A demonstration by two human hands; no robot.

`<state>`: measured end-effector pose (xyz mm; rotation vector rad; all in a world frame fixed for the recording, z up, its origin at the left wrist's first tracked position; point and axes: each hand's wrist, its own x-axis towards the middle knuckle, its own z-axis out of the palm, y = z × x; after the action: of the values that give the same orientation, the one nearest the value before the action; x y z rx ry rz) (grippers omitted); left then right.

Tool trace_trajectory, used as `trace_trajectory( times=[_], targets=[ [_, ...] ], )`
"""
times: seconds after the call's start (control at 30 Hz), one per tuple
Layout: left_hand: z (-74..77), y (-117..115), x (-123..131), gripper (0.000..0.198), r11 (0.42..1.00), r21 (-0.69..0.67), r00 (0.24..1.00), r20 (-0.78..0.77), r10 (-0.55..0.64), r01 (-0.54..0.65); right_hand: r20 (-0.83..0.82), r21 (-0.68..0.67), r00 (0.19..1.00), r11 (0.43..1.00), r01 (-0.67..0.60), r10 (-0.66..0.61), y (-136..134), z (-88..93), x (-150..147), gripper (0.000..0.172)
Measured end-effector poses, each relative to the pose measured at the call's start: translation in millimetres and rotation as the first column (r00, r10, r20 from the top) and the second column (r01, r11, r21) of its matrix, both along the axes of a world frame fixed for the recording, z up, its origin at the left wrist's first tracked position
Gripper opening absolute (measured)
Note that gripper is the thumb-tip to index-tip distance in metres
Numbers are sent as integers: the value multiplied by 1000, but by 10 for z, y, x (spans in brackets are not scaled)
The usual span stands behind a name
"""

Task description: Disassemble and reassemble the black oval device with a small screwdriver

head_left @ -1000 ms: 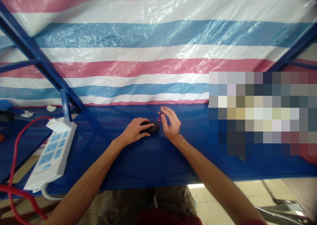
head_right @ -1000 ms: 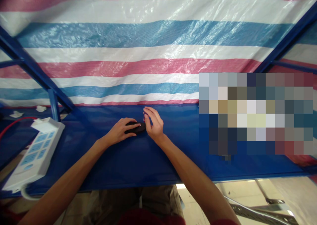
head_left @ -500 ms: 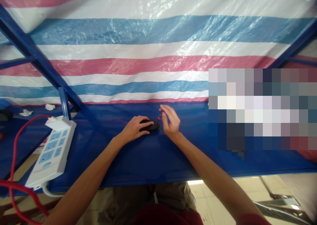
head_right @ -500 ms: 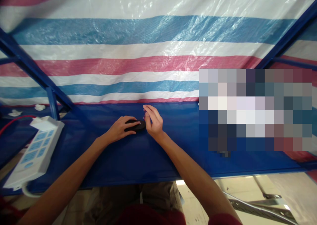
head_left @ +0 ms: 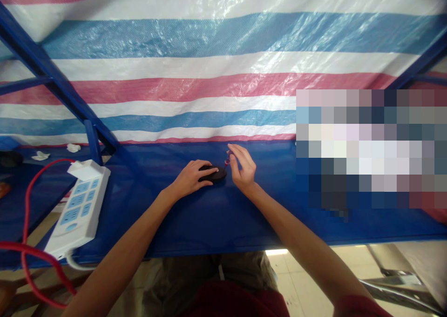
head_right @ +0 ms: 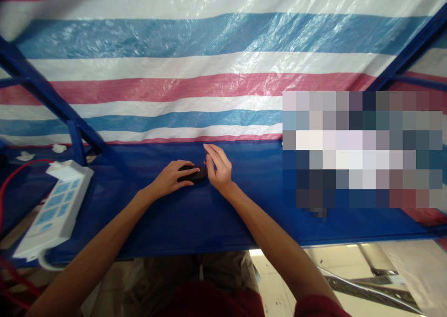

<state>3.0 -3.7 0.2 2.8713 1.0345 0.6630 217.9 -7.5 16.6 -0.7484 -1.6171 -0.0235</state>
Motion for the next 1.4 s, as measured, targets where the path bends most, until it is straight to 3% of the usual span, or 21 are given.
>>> trace_trajectory(
  times=[0.7,1.4],
  targets=[
    [-36,14,-15,44,1000,-1,1000,9,-5,5,-32,14,999,1000,-1,1,4,11,-7,24],
    [-41,18,-12,44,1000,9,1000,5,-2,2,-1,2,1000,1000,10,-10,-7,8,2,29]
  ],
)
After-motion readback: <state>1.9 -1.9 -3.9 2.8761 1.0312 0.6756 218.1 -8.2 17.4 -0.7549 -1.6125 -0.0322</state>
